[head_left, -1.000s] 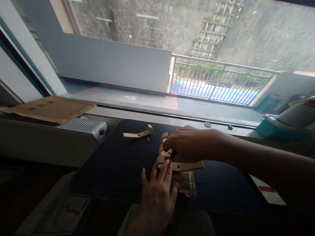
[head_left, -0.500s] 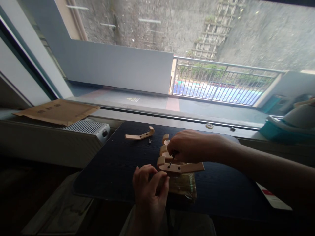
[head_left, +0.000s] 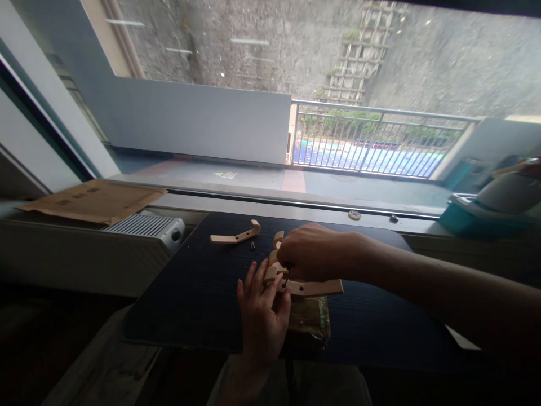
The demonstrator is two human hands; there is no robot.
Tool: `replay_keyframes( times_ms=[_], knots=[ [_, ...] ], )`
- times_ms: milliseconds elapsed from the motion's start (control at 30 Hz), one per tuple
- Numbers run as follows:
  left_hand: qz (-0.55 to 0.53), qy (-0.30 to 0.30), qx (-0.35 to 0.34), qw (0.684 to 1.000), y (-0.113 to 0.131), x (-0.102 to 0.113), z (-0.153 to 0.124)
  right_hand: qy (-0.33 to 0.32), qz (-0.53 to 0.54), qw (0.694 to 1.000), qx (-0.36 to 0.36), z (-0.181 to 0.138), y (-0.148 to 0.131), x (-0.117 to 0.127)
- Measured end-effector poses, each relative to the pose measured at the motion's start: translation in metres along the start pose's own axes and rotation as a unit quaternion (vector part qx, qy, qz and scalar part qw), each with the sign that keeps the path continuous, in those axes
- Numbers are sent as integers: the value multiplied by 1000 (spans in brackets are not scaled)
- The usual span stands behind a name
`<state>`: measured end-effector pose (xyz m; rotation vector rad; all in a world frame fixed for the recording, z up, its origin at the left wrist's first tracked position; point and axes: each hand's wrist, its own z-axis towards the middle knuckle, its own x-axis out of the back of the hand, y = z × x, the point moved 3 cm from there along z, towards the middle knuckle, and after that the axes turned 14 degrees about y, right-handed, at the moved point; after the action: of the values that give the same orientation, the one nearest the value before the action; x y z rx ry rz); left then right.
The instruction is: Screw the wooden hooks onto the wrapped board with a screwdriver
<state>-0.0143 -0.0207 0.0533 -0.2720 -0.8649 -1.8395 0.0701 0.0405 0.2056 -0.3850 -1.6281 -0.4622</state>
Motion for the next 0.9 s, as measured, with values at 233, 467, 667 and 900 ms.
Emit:
replay_keyframes(
  times_ms=[233,467,667,900],
  knots=[
    [-17,-3,35,999,-3,-3,5,-14,4,1000,8,2,-4,4],
    [-19,-12,55,998,-2,-2,10,-21,27,999,-5,4,3,-2],
    [-28,-5,61,998,-2,-2,10,-44,64,994,-77,3,11,1],
    [-43,15,54,997,-3,-6,7,-40,11,999,-21,-4,9,15]
  ],
)
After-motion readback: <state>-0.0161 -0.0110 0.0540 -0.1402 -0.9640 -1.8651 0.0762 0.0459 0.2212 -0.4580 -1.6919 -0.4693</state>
